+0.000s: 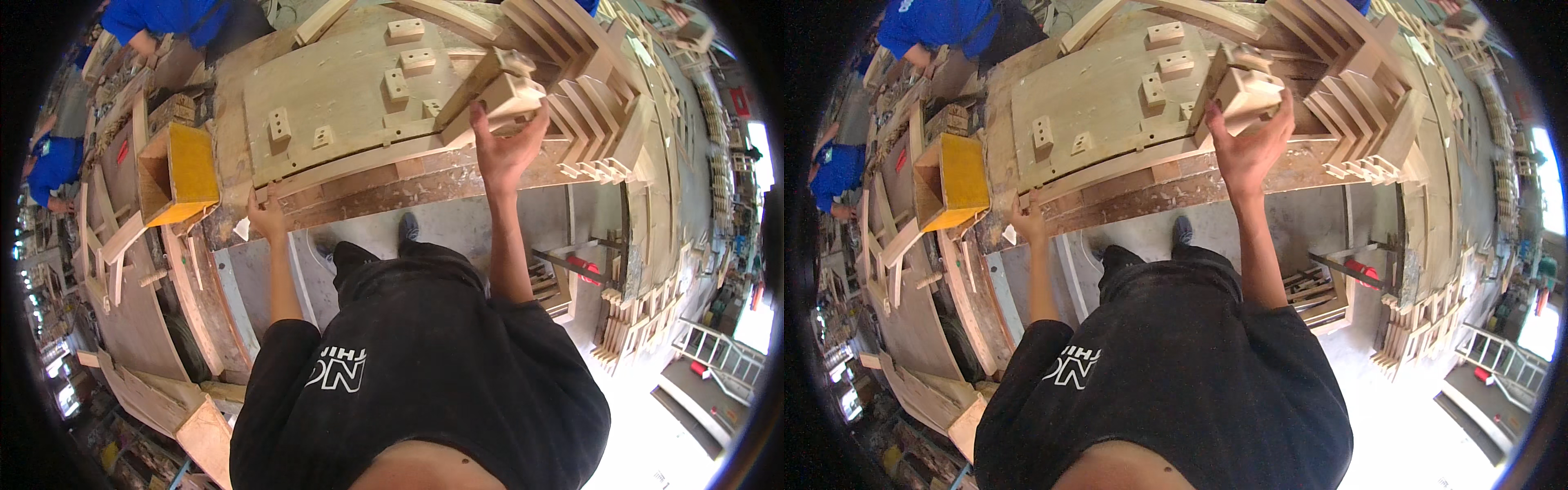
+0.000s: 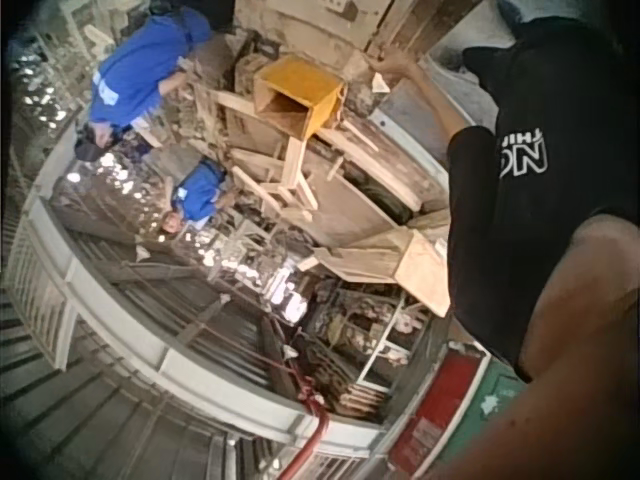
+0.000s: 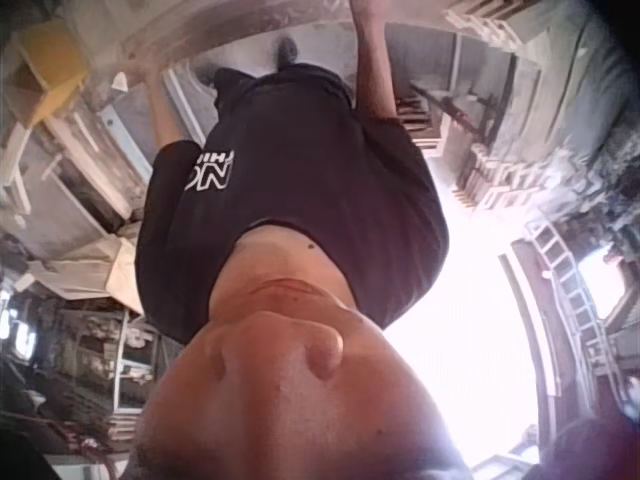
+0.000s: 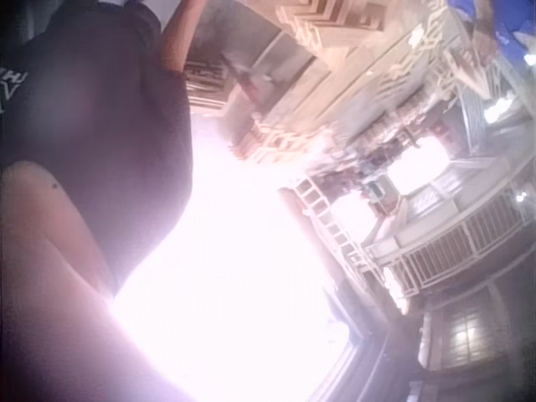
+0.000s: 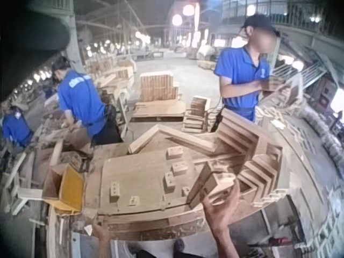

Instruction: The person repeatedly picks up small wooden parts from a workbench, briefly turns them over, and places them into a yellow bin or onto a stack. The person handles the parts one at a time throughout the clip.

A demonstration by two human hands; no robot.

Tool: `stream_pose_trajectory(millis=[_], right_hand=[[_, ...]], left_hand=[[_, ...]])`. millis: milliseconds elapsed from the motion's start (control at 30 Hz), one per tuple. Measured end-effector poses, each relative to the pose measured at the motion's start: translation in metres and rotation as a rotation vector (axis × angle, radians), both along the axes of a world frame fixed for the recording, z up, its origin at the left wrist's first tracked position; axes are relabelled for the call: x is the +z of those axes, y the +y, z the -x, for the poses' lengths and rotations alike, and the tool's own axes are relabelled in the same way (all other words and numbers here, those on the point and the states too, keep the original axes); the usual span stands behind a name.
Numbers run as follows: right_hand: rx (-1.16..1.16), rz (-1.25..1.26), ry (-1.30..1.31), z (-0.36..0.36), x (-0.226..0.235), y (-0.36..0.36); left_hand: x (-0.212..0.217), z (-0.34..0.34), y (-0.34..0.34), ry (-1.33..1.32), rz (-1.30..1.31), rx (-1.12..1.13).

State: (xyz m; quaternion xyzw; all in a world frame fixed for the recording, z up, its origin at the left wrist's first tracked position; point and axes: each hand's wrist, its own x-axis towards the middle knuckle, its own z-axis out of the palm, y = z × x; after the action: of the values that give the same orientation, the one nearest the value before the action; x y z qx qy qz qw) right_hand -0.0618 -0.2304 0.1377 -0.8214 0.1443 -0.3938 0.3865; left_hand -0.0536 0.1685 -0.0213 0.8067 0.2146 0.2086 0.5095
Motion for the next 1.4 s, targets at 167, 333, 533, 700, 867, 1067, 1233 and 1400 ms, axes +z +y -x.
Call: stream_pose_trajectory(millis=[167,333,533,700,867,1067,1233,1400], right_hand=[[-0.14,0.111,0.018,-0.011,-0.008,0.011],[-0.205,0.204,-0.02,-0.019,-0.019,0.015],[-0.262,0.169,0.06,-0.013,-0.04,0.019],[-0.318,0.049,0.198,-0.013,-0.053,0.03],[-0.276,-0.097,0.293,-0.013,-0.072,0.029],[0.068,-0.348,0.058,0.007,-0.061,0.007],[0.341,-1.167,-0.178,0.041,-0.051,-0.024],[0.727,-1.977,0.009,0.117,-0.058,-0.054]], left_hand=[[-0.001,-0.001,-0.025,0.066,-0.283,0.185],[0.002,0.003,-0.019,0.013,-0.16,0.036],[-0.007,0.01,-0.004,-0.061,0.022,-0.105],[-0.017,0.011,-0.007,-0.052,0.008,-0.038],[-0.011,0.014,-0.02,-0.048,-0.381,0.036],[0.026,0.018,-0.077,-0.299,-0.627,-0.35],[0.059,0.009,-0.136,-0.121,-0.921,-0.846],[0.05,0.004,-0.143,-0.023,-1.013,-0.916]])
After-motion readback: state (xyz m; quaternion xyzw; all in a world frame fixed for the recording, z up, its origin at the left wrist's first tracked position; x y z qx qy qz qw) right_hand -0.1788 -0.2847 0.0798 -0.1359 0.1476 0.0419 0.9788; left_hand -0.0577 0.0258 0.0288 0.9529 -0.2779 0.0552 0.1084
